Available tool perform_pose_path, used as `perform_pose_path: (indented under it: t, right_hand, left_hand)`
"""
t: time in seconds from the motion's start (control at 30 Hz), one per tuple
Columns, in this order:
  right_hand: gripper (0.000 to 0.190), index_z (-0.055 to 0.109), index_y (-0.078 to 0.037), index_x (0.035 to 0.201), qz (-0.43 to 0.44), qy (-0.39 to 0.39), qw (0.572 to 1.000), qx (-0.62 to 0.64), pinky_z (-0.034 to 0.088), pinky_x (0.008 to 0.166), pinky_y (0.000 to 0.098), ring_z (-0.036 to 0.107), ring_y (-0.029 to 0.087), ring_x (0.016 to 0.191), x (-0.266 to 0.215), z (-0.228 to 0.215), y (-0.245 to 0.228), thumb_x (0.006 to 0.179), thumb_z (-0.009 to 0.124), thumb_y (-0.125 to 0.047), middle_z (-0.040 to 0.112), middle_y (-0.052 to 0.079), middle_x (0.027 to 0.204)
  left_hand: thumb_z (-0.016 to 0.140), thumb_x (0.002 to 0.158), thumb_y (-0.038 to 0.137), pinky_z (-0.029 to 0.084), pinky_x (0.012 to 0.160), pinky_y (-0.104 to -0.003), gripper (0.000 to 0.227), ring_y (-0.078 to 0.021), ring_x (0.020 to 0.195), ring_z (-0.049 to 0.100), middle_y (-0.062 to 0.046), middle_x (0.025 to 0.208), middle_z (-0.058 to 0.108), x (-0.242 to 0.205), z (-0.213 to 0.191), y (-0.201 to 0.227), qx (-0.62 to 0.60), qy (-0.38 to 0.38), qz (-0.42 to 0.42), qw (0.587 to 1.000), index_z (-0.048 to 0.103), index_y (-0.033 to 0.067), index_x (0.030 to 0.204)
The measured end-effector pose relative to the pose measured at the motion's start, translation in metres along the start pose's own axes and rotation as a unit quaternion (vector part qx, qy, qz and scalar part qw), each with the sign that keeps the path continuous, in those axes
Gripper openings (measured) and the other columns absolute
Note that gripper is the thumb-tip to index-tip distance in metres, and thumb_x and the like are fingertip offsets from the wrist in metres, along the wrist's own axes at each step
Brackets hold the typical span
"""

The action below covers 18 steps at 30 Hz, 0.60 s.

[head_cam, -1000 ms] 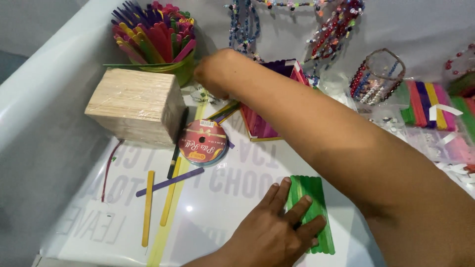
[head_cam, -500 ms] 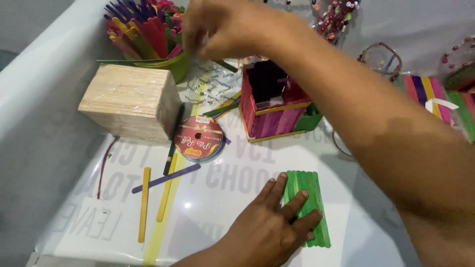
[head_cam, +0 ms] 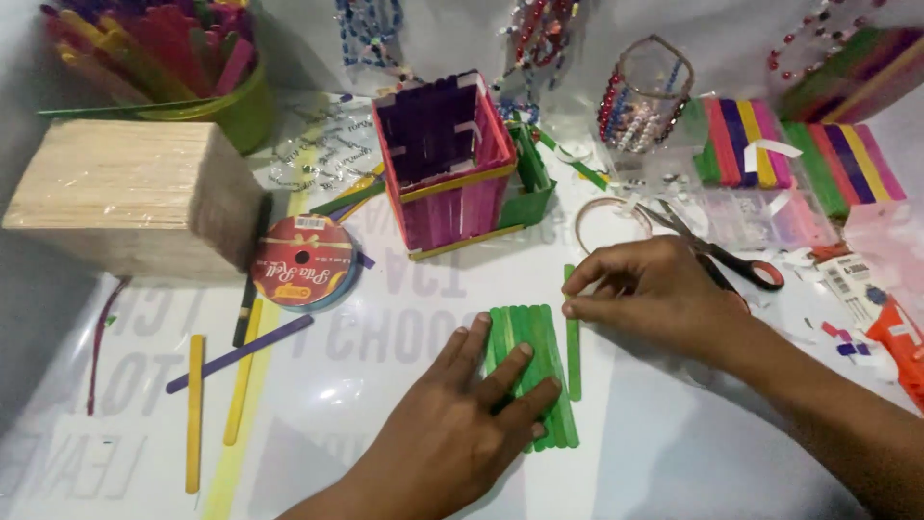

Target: The person is arranging green popsicle sticks side-by-side on a white surface to create a flat panel, likely for a craft project.

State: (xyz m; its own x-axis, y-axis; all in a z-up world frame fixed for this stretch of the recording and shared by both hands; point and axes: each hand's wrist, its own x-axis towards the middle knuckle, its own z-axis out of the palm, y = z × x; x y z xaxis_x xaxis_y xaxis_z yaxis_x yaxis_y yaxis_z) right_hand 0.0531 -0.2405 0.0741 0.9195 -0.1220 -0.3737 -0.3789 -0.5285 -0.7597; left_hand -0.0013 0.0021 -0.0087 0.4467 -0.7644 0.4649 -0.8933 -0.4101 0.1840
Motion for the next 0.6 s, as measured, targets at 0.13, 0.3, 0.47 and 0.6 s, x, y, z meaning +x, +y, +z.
perform_pose_path:
  t: [0.13,0.3,0.47,0.6]
  right_hand:
    - [0.029,0.077,-0.016,0.097,-0.436,0.03,0.866,-0.241,0.044,0.051,0.0303,0.06,0.014,0.055,0.012,-0.004,0.051,0.077,0.088,-0.033,0.074,-0.003,0.08]
    - [0.023,0.081,-0.015,0.102,-0.432,-0.018,0.876,-0.215,0.043,0.048,0.029,0.056,0.01,0.046,0.002,-0.008,0.057,0.082,0.083,-0.025,0.073,-0.006,0.085]
    - [0.049,0.076,-0.023,0.121,-0.414,-0.049,0.889,-0.189,0.04,0.052,0.0301,0.047,0.012,0.052,0.0,-0.006,0.072,0.074,0.092,-0.024,0.066,-0.007,0.092]
    - [0.053,0.071,-0.026,0.122,-0.424,-0.025,0.876,-0.229,0.044,0.051,0.0295,0.053,0.014,0.052,-0.01,-0.004,0.072,0.073,0.093,-0.031,0.068,-0.007,0.098]
  left_hand:
    - [0.067,0.098,0.033,0.04,0.104,-0.072,0.038,-0.0678,0.124,0.048,-0.023,0.134,0.065,0.003,-0.002,0.001,0.009,-0.016,0.004,1.0,0.068,0.0154,0.132]
    - [0.066,0.099,0.032,0.04,0.103,-0.073,0.037,-0.0675,0.123,0.048,-0.023,0.134,0.065,0.005,-0.005,-0.001,-0.002,-0.016,0.0,1.0,0.068,0.0156,0.132]
    - [0.066,0.099,0.031,0.039,0.106,-0.071,0.04,-0.068,0.124,0.049,-0.025,0.134,0.065,0.007,-0.009,0.001,-0.003,-0.03,0.001,1.0,0.068,0.0137,0.136]
    - [0.068,0.098,0.032,0.041,0.104,-0.07,0.042,-0.0662,0.125,0.05,-0.024,0.134,0.066,0.009,-0.011,0.001,0.003,-0.043,0.002,0.999,0.068,0.0142,0.136]
